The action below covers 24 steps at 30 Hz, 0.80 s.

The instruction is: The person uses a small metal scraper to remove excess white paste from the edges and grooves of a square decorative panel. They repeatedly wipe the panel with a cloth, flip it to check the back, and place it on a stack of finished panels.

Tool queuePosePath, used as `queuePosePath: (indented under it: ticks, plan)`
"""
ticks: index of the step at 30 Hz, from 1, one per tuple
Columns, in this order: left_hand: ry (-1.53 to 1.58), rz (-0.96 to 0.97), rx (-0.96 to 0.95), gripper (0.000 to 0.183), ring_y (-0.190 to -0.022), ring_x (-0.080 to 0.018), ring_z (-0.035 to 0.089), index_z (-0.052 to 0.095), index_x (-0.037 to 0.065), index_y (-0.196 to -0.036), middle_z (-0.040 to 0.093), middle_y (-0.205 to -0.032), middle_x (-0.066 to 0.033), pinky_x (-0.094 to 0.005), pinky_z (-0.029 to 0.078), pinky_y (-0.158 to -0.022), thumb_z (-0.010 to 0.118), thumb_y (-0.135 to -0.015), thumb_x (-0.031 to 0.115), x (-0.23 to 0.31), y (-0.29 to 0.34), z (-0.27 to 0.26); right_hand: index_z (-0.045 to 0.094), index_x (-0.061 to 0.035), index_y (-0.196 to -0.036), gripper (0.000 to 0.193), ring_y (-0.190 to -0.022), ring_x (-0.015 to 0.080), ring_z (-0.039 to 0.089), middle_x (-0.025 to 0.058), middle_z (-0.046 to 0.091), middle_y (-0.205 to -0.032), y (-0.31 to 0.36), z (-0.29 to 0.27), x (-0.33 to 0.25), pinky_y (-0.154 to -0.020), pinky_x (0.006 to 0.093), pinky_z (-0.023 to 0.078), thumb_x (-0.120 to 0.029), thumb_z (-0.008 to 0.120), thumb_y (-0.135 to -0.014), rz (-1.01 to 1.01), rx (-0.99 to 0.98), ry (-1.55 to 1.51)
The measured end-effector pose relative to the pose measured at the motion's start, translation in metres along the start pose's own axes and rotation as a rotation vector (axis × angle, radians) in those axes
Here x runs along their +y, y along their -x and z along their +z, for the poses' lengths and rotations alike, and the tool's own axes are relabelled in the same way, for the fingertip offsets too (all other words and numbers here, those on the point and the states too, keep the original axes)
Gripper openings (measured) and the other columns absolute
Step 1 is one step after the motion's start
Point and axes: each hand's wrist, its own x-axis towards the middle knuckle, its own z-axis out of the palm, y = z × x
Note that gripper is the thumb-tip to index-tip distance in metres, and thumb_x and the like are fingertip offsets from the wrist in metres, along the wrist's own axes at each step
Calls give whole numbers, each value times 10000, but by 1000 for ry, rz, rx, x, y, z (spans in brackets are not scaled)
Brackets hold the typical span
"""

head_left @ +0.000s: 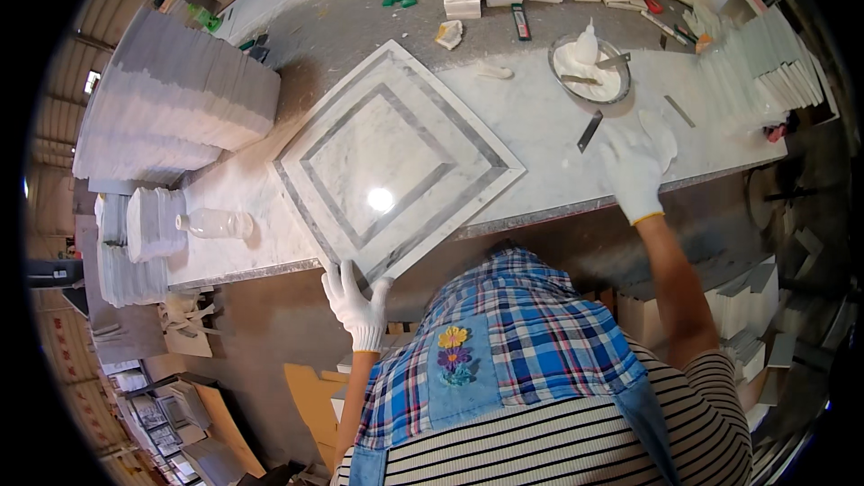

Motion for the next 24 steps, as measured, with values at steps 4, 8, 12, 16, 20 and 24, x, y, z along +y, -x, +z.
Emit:
queuePosePath:
  ticks: [4,8,12,16,20,24]
  plan:
    - [-176,61,-134,832,-1212,-439,438,538,23,-1263,509,-1281,-210,-545,404,-979,882,-589,368,12,-5,-5,703,-177,-1126,256,-883,302,676,83,708,-1014,7,-8,-34,-756,419,537,-258,616,-899,101,-128,-233]
    - [-427,48,-337,949,-1296,-446,398,475,60,-1368,479,-1338,-197,-549,364,-1043,891,-555,319,38,-16,-1,712,-152,-1079,231,-840,336,667,105,705,-979,18,-9,-54,-735,442,534,-254,611,-899,165,-209,-395]
    - [-509,176,-345,770,-1384,-431,341,409,50,-1426,427,-1416,-205,-550,274,-1141,757,-751,181,7,-19,18,712,-157,-1054,212,-819,352,664,118,694,-915,37,5,-68,-709,466,525,-248,599,-899,143,-270,-529]
    - [-496,219,-324,755,-1395,-456,318,339,5,-1483,368,-1485,-248,-560,221,-1172,658,-803,80,-4,-11,29,714,-163,-1026,207,-811,362,663,129,692,-895,44,-2,-84,-709,481,522,-267,581,-907,110,-429,-603]
    - [-473,184,-398,777,-1396,-464,312,305,-12,-1501,346,-1501,-267,-569,207,-1176,645,-807,72,8,-14,20,720,-155,-1062,244,-878,352,665,125,705,-951,49,-14,-90,-761,468,523,-286,576,-916,93,-541,-723]
    - [-482,195,-447,789,-1401,-457,310,294,-16,-1504,345,-1499,-277,-557,215,-1178,642,-799,47,19,-27,-1,722,-111,-1093,282,-960,333,665,125,712,-1062,50,-15,-91,-823,426,525,-296,587,-928,95,-644,-817]
